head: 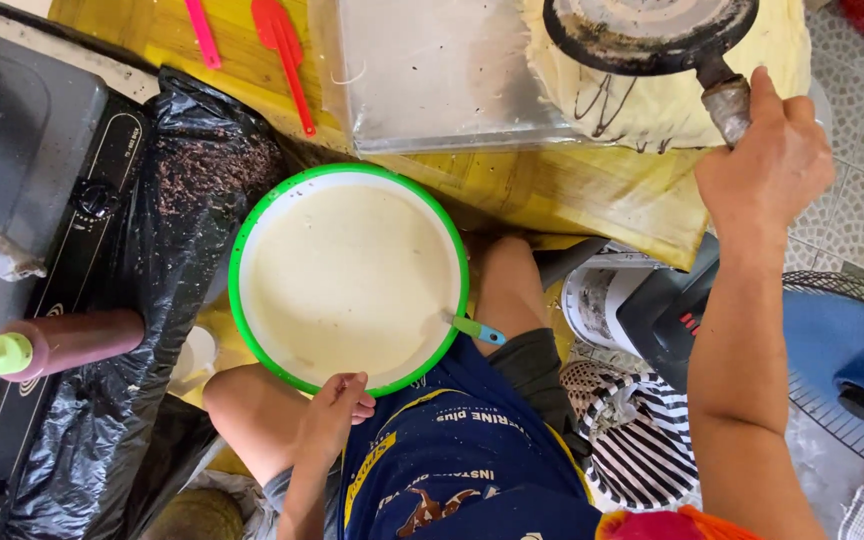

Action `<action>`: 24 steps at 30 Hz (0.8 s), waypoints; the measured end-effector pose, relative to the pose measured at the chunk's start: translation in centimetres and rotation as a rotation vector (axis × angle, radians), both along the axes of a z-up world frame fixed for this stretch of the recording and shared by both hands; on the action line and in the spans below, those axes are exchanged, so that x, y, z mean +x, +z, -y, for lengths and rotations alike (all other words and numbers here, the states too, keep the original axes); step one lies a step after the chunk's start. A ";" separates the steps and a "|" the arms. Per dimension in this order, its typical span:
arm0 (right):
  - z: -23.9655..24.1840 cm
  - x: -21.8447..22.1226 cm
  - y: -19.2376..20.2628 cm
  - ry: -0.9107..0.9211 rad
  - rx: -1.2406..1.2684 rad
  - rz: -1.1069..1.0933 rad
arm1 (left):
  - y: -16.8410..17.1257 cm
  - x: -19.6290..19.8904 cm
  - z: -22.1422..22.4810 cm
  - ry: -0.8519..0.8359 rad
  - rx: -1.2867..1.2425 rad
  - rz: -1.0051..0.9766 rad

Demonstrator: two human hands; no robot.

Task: Preparing and cooking crepes on multiple pans, including pouring batter, spreading it with a ladle, and stacking finished crepes.

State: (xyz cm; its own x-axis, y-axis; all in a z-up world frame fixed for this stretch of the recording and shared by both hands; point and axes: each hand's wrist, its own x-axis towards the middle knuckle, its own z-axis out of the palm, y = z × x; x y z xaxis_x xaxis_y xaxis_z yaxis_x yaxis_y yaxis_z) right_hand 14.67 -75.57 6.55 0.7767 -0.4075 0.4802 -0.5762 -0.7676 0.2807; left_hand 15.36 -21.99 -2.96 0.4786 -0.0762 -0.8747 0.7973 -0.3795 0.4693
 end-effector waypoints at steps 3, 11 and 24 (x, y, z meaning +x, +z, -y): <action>-0.8 0.5 0.7 -0.018 -0.057 -0.031 | -1.4 -0.7 0.1 -0.018 0.065 0.018; -0.9 3.3 -1.9 0.214 0.229 0.206 | -0.1 0.2 2.5 -0.107 -0.049 -0.003; -16.4 6.1 -15.2 0.725 1.280 0.564 | 5.2 15.6 26.7 -0.290 -0.581 0.423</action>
State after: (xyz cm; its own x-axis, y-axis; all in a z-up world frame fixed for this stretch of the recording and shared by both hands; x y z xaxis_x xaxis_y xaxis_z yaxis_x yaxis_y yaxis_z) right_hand 20.75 -59.13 -8.69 0.8268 -0.3894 0.4060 0.2032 -0.4663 -0.8610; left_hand 30.98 -48.74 2.24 0.6542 -0.6399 -0.4031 0.4122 -0.1451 0.8995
